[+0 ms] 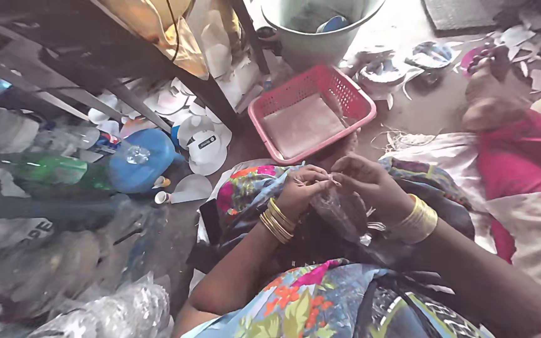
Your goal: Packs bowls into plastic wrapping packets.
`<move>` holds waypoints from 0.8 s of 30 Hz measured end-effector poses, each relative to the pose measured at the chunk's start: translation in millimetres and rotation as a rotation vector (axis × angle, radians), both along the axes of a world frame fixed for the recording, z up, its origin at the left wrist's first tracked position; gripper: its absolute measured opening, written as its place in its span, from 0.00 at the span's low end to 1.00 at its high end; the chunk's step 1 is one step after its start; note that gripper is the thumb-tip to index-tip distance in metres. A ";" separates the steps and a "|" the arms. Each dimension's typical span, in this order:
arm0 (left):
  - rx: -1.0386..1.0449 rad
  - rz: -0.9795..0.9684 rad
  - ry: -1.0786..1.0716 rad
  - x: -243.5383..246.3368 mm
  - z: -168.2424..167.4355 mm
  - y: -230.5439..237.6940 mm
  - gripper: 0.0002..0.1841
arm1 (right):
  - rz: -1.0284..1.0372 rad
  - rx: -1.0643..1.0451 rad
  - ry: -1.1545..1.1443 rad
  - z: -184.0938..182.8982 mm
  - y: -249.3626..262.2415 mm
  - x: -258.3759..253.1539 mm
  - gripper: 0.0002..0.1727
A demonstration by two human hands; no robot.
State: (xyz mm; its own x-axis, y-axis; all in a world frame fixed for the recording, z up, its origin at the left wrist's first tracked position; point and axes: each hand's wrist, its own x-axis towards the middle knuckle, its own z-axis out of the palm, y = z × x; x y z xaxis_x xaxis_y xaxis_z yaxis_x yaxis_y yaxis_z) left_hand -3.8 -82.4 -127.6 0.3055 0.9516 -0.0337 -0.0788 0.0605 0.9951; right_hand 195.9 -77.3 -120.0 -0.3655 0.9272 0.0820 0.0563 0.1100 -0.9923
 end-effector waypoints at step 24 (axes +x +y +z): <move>0.559 0.238 0.404 -7.0 -34.9 -17.8 0.07 | -0.035 0.526 -0.316 -33.0 -0.9 -16.6 0.17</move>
State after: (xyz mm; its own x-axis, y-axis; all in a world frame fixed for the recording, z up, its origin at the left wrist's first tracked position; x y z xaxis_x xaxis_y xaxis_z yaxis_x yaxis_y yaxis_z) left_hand -10.8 -100.2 -162.5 0.1549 0.8988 0.4100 0.3535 -0.4380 0.8266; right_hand 179.3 -78.2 -153.0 -0.4168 0.8039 0.4243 0.3516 0.5730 -0.7403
